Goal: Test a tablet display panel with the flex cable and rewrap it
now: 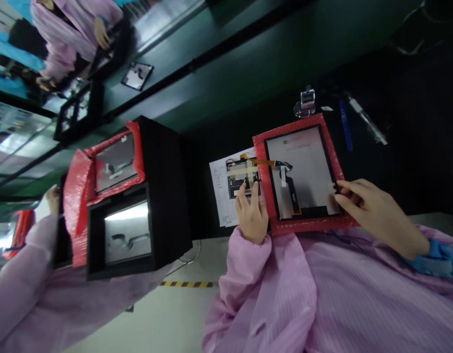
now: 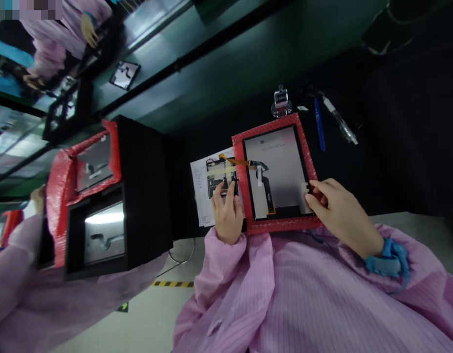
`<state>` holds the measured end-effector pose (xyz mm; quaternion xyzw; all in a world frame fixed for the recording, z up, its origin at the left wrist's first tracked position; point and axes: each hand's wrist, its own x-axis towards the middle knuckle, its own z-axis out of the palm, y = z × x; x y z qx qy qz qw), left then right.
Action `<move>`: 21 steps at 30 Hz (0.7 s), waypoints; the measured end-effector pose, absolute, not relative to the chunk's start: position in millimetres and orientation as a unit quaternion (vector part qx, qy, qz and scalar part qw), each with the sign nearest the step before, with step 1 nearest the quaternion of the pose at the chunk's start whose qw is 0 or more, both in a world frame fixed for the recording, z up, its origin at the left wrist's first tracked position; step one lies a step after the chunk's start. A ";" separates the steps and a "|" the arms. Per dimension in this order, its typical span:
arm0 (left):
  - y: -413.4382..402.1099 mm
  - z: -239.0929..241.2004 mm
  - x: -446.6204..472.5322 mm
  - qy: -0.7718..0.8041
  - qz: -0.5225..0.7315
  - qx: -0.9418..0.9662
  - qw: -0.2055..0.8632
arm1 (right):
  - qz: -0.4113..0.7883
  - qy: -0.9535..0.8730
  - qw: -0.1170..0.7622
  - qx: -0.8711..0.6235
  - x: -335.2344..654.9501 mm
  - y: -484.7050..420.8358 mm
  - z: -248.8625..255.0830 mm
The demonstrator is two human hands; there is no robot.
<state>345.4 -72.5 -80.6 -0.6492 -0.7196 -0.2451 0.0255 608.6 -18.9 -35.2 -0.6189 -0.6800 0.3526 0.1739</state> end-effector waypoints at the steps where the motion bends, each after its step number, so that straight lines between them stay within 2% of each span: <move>1: -76.7 -78.2 350.9 -0.708 -0.270 -0.653 0.011 | 0.375 -0.660 0.181 -0.625 607.5 -19.2 -34.5; 7: -100.9 -75.9 385.0 -0.650 -0.297 -0.694 -0.084 | 0.621 -0.422 0.219 -0.623 614.3 -12.1 -22.4; 10: -101.1 -71.1 380.6 -0.661 -0.305 -0.672 -0.135 | 0.664 -0.353 0.279 -0.597 618.7 -9.7 -10.1; 12: -96.0 -62.8 368.7 -0.667 -0.308 -0.644 -0.216 | 0.668 -0.366 0.308 -0.571 614.5 -10.3 4.0; 16: -75.2 -37.5 346.0 -0.657 -0.361 -0.553 -0.366 | 0.655 -0.516 0.297 -0.466 582.7 -13.3 38.6; 19: -57.2 -13.7 344.9 -0.599 -0.493 -0.510 -0.371 | 0.629 -0.634 0.283 -0.350 549.7 -14.6 50.9; 21: -49.3 1.6 349.1 -0.580 -0.536 -0.488 -0.370 | 0.627 -0.672 0.273 -0.283 531.1 -16.7 45.9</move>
